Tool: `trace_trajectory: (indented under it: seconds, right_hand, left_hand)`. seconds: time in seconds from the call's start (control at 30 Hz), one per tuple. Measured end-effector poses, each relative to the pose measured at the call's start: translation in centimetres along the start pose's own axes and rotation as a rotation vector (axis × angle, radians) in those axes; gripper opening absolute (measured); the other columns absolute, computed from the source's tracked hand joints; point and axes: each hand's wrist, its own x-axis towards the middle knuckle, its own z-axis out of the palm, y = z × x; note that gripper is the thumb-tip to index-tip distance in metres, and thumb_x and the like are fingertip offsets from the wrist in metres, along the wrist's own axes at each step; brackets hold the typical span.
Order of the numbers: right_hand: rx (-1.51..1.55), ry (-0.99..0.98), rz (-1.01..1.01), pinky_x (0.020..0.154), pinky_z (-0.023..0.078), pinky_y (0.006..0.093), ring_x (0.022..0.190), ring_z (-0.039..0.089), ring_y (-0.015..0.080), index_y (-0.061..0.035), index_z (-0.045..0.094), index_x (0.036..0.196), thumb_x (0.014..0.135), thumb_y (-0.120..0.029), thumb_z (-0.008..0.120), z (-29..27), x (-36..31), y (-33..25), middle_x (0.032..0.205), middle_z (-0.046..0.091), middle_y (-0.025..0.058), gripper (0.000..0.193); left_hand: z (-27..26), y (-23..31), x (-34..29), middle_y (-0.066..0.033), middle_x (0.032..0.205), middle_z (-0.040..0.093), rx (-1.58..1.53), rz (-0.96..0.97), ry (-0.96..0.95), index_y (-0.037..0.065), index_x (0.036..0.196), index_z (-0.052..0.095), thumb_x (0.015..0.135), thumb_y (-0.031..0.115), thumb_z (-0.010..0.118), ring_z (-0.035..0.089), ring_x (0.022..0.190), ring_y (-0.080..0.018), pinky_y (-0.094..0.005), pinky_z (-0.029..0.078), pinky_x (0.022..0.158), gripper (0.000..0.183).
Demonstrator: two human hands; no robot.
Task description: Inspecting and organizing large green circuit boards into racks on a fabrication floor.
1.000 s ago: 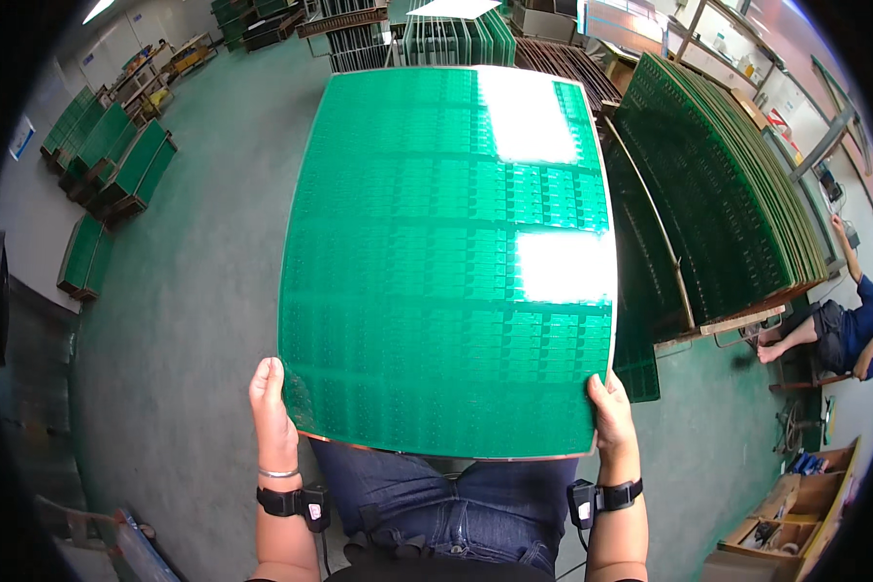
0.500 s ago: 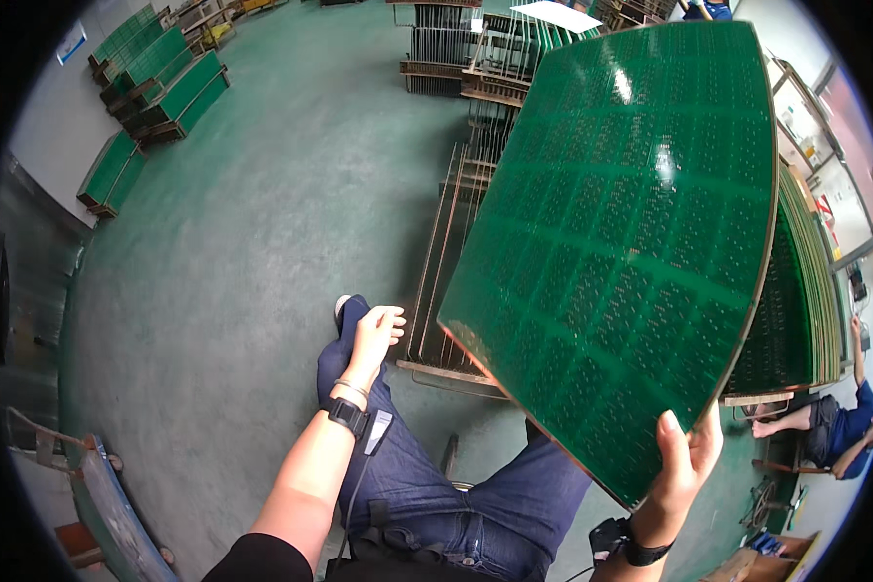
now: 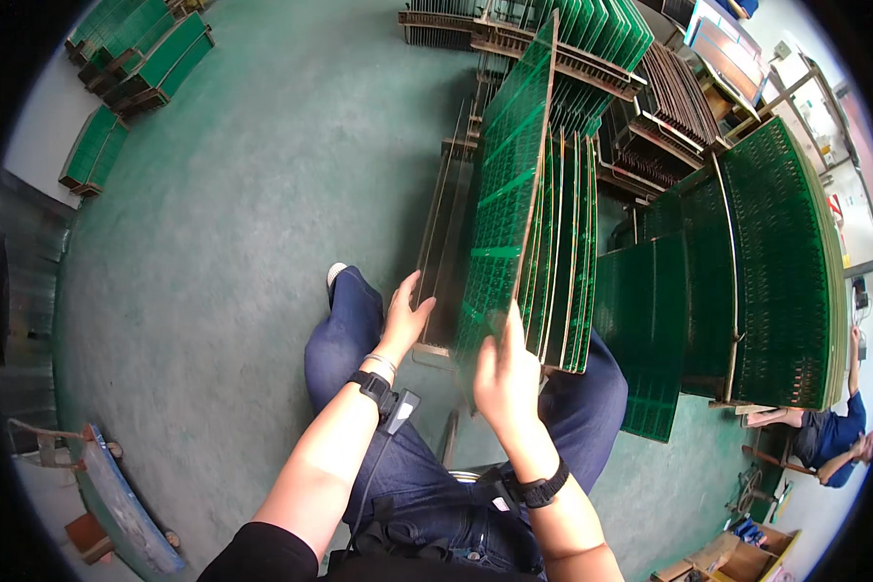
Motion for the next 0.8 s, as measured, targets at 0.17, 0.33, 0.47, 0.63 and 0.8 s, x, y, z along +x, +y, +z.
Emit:
trace_trajectory:
  seconds: [0.17,0.33,0.47,0.63,0.8]
  right_hand:
    - [0.031,-0.068,0.13,0.062,0.05,0.0404,0.068,0.064,0.0372,0.0004,0.028,0.139,0.084,0.002,0.049,0.2,0.5,0.4,0.091,0.063,0.0261,0.059]
    - [0.089,0.019,0.067,0.057,0.048,0.0413,0.062,0.063,0.0349,-0.008,0.019,0.144,0.082,0.003,0.048,1.0,2.0,0.4,0.083,0.063,0.0248,0.069]
    - [-0.019,-0.045,0.141,0.056,0.048,0.0428,0.058,0.062,0.0358,-0.0109,0.016,0.146,0.081,0.001,0.049,1.1,3.9,0.6,0.073,0.061,0.0239,0.073]
    - [-0.061,-0.067,0.15,0.055,0.05,0.046,0.056,0.061,0.0381,-0.0102,0.015,0.146,0.08,-0.002,0.05,3.3,5.5,1.1,0.063,0.059,0.0241,0.075]
    - [-0.024,-0.107,0.152,0.053,0.05,0.0466,0.055,0.061,0.0384,-0.0092,0.013,0.146,0.08,-0.002,0.051,5.0,5.8,2.1,0.063,0.059,0.0239,0.076]
  left_hand:
    - [-0.9,-0.5,0.6,-0.0185,0.129,0.049,-0.176,-0.04,-0.14,0.009,0.131,0.046,0.083,0.005,0.063,0.046,0.12,-0.0321,-0.0396,0.037,0.102,0.051]
    - [-1.7,-0.6,0.3,-0.021,0.14,0.037,-0.252,-0.167,-0.228,0.01,0.138,0.037,0.088,0.004,0.057,0.048,0.119,-0.025,-0.0341,0.04,0.098,0.054]
    - [-2.1,0.0,0.3,-0.0223,0.143,0.031,-0.479,-0.319,-0.225,0.011,0.139,0.036,0.089,0.006,0.057,0.044,0.122,-0.0238,-0.0343,0.039,0.099,0.055]
    - [-2.5,1.9,0.5,-0.0198,0.141,0.034,-0.174,-0.104,-0.125,0.012,0.136,0.041,0.085,-0.001,0.055,0.043,0.123,-0.0282,-0.0337,0.037,0.101,0.054]
    - [-1.7,4.2,-0.4,-0.0176,0.136,0.039,0.37,0.148,-0.06,0.007,0.116,0.056,0.082,-0.005,0.049,0.049,0.116,-0.0345,-0.039,0.044,0.095,0.036]
